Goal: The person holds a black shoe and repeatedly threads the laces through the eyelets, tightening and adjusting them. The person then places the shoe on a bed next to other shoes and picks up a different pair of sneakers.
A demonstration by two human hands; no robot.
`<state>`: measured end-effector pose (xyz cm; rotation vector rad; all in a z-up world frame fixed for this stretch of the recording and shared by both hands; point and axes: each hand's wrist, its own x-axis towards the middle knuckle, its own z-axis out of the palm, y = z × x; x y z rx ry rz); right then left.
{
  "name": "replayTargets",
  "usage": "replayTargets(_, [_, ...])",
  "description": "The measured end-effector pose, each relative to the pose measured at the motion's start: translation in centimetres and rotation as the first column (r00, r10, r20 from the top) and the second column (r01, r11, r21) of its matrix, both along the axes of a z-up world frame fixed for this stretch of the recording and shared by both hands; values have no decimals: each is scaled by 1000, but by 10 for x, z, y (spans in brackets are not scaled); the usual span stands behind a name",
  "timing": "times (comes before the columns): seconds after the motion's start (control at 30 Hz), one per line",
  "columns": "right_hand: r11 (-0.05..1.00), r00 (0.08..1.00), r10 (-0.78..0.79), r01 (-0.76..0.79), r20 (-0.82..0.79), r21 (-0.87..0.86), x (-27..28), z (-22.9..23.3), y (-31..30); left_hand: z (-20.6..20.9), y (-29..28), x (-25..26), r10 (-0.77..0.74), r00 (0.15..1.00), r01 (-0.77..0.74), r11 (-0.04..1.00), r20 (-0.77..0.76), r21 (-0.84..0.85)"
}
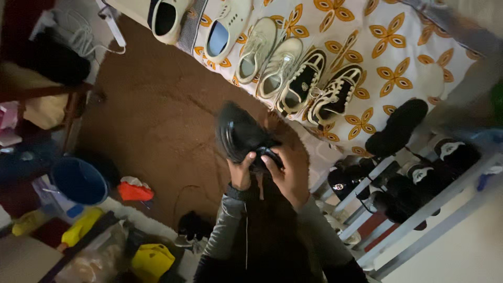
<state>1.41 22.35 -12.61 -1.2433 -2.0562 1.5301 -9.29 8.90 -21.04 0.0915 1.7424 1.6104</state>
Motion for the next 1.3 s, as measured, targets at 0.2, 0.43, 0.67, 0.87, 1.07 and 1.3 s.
replayTargets(0.2, [997, 996, -53, 57, 77, -50, -9, -36, 11, -34, 16, -16, -28, 991, 41, 995, 132, -91])
replayTargets(0.43, [994, 984, -111, 106, 138, 39, -32, -50, 31, -59, 48, -34, -52, 974, 78, 991, 222, -110])
replayTargets(0.67, [987, 992, -55, 71, 110, -144, -51, -74, 70, -83, 76, -58, -101, 965, 125, 989, 241, -84])
replayTargets(0.87, [939, 978, -42, 108, 203, -328, -51, -101, 84, -98, 105, -79, -150, 970, 175, 977, 192, -118])
replayTargets(1.07, [877, 998, -18, -15, -64, -481, -39, -121, 103, -98, 117, -93, -138, 953, 186, 970, 271, -159])
replayTargets(1.3, [881, 1000, 4, -3, 2, -473, -42, -124, 115, -128, 116, -96, -214, 949, 266, 938, 231, -222])
